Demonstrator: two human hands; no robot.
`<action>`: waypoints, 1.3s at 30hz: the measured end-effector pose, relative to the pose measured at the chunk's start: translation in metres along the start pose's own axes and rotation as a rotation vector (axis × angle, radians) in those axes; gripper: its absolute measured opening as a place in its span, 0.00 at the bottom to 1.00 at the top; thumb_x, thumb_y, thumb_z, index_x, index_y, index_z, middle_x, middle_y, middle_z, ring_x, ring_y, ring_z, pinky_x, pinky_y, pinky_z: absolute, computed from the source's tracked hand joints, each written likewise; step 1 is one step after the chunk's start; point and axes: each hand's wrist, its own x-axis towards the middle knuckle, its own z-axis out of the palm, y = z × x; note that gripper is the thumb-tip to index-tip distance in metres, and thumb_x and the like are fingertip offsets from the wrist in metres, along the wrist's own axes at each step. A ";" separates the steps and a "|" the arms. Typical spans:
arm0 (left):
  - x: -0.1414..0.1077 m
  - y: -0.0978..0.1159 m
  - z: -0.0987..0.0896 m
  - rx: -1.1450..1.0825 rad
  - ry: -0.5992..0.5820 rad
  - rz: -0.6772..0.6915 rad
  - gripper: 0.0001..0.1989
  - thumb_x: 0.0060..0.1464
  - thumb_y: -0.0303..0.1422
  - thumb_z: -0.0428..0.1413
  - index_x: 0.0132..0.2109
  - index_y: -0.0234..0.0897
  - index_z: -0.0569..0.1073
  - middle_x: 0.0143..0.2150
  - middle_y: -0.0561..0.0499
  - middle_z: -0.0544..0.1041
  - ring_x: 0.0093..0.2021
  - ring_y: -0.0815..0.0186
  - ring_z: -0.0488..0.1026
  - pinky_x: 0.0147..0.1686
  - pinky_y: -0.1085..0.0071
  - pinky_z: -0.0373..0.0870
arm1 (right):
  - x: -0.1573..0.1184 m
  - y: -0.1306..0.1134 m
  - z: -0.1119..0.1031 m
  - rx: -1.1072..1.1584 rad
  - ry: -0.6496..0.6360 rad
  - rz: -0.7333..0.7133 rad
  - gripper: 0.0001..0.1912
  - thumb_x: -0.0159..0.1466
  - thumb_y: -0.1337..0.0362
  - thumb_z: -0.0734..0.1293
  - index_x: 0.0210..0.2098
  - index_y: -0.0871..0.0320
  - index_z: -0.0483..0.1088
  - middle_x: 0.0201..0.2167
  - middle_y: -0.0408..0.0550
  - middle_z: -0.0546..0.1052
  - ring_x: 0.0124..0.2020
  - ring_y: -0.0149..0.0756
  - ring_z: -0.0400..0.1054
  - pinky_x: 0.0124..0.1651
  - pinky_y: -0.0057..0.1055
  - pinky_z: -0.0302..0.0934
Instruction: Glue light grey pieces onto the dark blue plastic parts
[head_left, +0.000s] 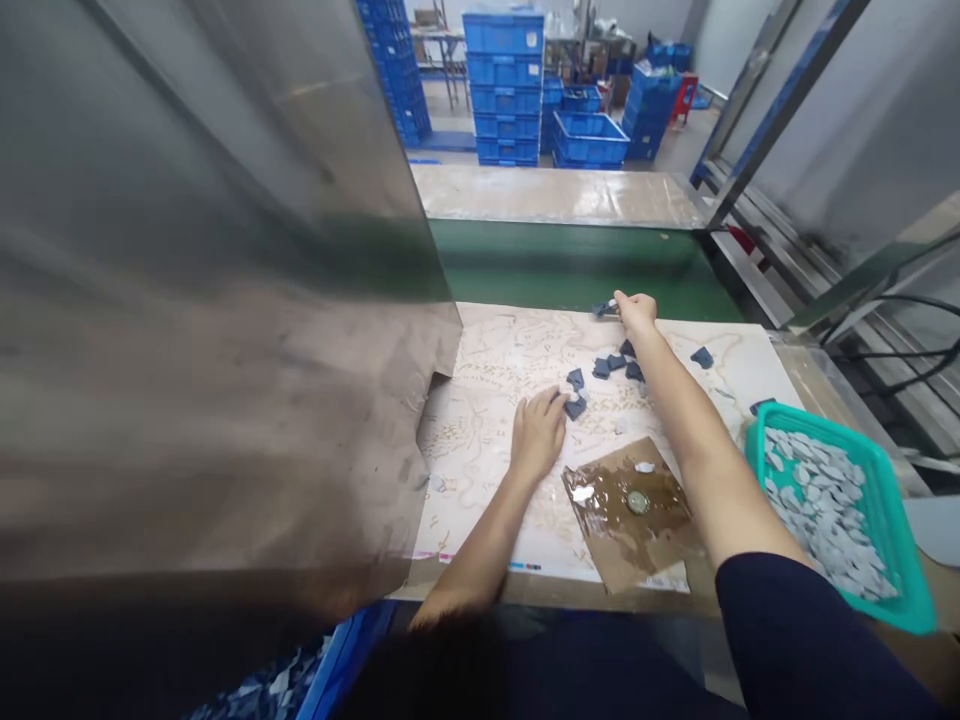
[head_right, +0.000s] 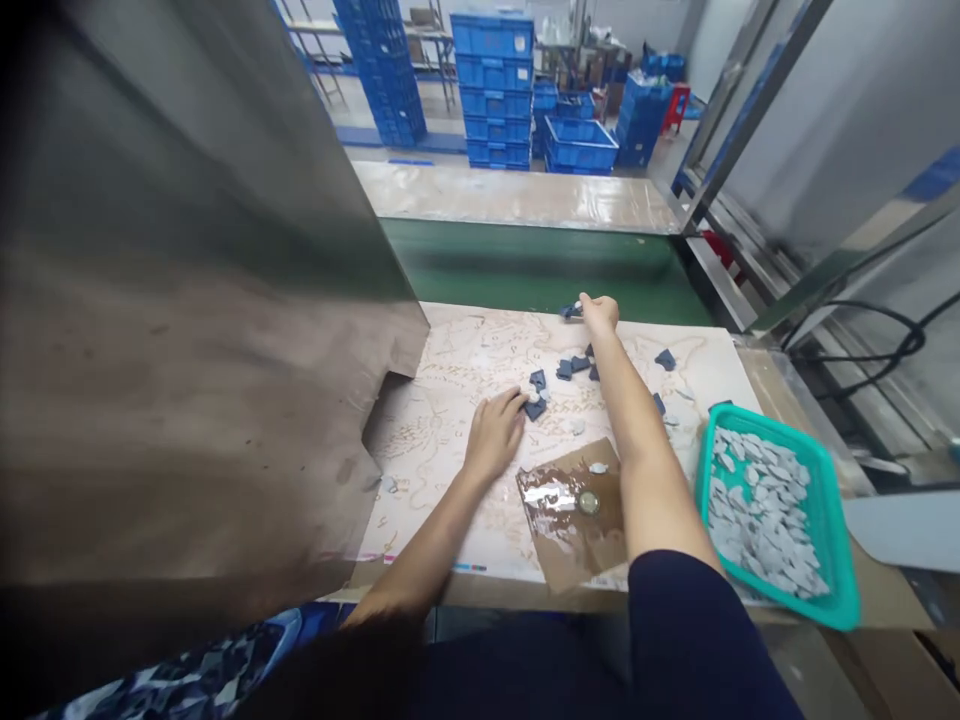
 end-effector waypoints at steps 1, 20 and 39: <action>0.000 0.002 0.000 0.037 0.012 -0.007 0.17 0.56 0.27 0.49 0.51 0.41 0.70 0.56 0.40 0.70 0.57 0.52 0.67 0.58 0.47 0.59 | 0.012 0.000 0.004 -0.042 0.012 -0.006 0.15 0.62 0.65 0.64 0.20 0.59 0.63 0.21 0.48 0.71 0.26 0.33 0.66 0.36 0.30 0.60; 0.001 0.014 0.000 -0.176 0.252 -0.163 0.15 0.52 0.33 0.57 0.48 0.39 0.71 0.47 0.45 0.70 0.47 0.61 0.71 0.46 0.65 0.71 | -0.095 0.091 -0.215 -0.845 -0.191 -0.295 0.11 0.59 0.58 0.62 0.25 0.57 0.70 0.29 0.51 0.77 0.33 0.44 0.71 0.33 0.32 0.58; -0.001 0.010 -0.004 -0.392 0.376 -0.206 0.12 0.46 0.25 0.59 0.41 0.36 0.73 0.41 0.48 0.73 0.38 0.67 0.73 0.44 0.67 0.71 | -0.152 0.192 -0.240 -0.770 -0.182 -0.312 0.14 0.52 0.52 0.56 0.23 0.53 0.64 0.32 0.58 0.76 0.38 0.52 0.73 0.41 0.43 0.65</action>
